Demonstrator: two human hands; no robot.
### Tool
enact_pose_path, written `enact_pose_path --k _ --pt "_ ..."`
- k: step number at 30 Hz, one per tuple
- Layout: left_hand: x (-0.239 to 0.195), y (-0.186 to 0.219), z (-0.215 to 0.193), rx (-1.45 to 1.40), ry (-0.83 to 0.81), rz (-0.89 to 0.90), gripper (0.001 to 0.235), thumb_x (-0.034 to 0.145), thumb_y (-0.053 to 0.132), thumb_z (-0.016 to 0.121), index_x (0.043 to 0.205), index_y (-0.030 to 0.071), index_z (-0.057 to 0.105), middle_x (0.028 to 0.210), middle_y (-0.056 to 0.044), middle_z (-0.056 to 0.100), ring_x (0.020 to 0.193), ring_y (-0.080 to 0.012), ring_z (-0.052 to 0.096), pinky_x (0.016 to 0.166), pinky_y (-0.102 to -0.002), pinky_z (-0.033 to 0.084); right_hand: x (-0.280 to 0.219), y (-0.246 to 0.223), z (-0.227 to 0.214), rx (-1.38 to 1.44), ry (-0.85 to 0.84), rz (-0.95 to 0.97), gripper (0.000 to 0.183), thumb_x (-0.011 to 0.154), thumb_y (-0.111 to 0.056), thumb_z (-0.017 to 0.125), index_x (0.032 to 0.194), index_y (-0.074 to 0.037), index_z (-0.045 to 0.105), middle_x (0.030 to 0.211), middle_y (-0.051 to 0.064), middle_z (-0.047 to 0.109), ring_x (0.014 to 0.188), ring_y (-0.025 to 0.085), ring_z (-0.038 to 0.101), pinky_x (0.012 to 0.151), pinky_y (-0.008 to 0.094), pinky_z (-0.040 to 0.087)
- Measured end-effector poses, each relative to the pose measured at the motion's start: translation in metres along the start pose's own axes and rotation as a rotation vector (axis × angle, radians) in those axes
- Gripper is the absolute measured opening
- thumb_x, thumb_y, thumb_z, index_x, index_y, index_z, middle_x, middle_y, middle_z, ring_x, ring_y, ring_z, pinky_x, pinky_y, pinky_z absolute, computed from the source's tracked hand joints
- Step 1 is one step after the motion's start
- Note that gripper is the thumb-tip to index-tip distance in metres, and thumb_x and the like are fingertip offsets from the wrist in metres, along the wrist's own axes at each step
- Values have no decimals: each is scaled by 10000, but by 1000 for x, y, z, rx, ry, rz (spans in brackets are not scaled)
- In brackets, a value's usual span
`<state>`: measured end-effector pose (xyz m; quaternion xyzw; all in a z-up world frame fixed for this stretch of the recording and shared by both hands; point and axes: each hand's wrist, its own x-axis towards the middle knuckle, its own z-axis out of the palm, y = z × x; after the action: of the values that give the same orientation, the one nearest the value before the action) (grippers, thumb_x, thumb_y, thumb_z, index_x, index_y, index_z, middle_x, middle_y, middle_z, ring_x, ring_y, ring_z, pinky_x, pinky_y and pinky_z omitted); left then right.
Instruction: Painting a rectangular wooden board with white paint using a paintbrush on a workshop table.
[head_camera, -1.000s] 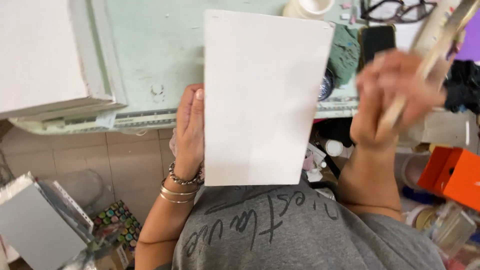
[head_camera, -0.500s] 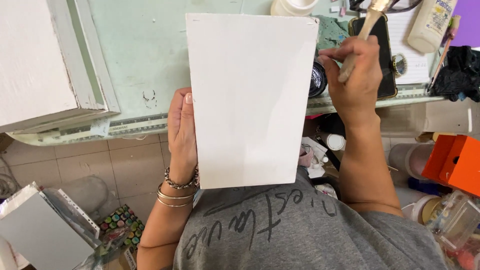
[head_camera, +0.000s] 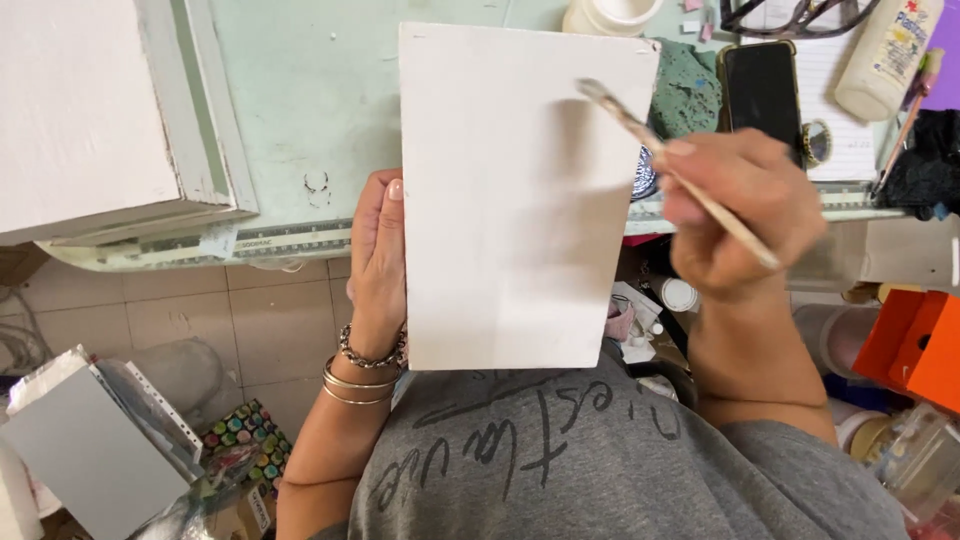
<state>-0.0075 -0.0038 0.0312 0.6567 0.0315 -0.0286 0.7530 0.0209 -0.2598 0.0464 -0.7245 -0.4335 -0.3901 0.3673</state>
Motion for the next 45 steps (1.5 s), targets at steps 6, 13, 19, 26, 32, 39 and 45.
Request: enact_pose_path --k 6,13,19,26,32,39,45 --pt "2 -5 0 -31 -30 74 269 969 316 331 836 116 450 648 86 348 562 -17 288 501 -185 263 42 -26 25 -87 87 470 153 980 -16 395 967 134 423 874 224 497 516 230 570 504 312 481" --pt "2 -6 -1 -63 -21 48 272 960 332 348 845 114 464 653 84 371 565 -12 308 496 -181 274 28 -5 0 -343 254 424 78 1033 -42 386 1036 32 410 704 144 428 532 230 487 479 315 407" --pt "1 -6 0 -58 -36 60 277 964 325 339 860 105 472 639 87 356 550 -15 289 487 -183 259 30 -5 5 -48 262 547 127 1069 -137 350 1061 -20 398 704 159 469 496 176 467 393 232 394" --pt "3 -12 -2 -59 -31 80 269 967 326 342 869 110 469 665 81 386 563 -15 317 496 -180 279 26 -5 -8 -172 86 280 170 1045 -125 322 978 8 405 844 187 477 586 280 519 511 351 404" --pt "3 -7 1 -106 -39 75 256 967 311 339 830 123 446 641 91 345 541 -12 280 471 -183 247 -19 -9 -20 588 -174 15 132 837 -180 582 768 -76 622 812 163 604 726 238 623 553 259 572" --pt "1 0 1 -53 -65 143 271 972 311 321 844 113 453 628 93 328 533 -16 268 468 -187 240 -38 -33 -34 -1406 -237 -691 301 853 -14 425 583 -125 354 1487 232 200 587 66 521 513 200 539" --pt "2 -8 2 -90 -47 124 261 975 290 322 786 137 419 605 86 314 513 -15 258 461 -190 224 14 18 -15 137 -44 406 195 1059 -73 328 993 72 441 615 135 409 425 183 409 383 290 292"
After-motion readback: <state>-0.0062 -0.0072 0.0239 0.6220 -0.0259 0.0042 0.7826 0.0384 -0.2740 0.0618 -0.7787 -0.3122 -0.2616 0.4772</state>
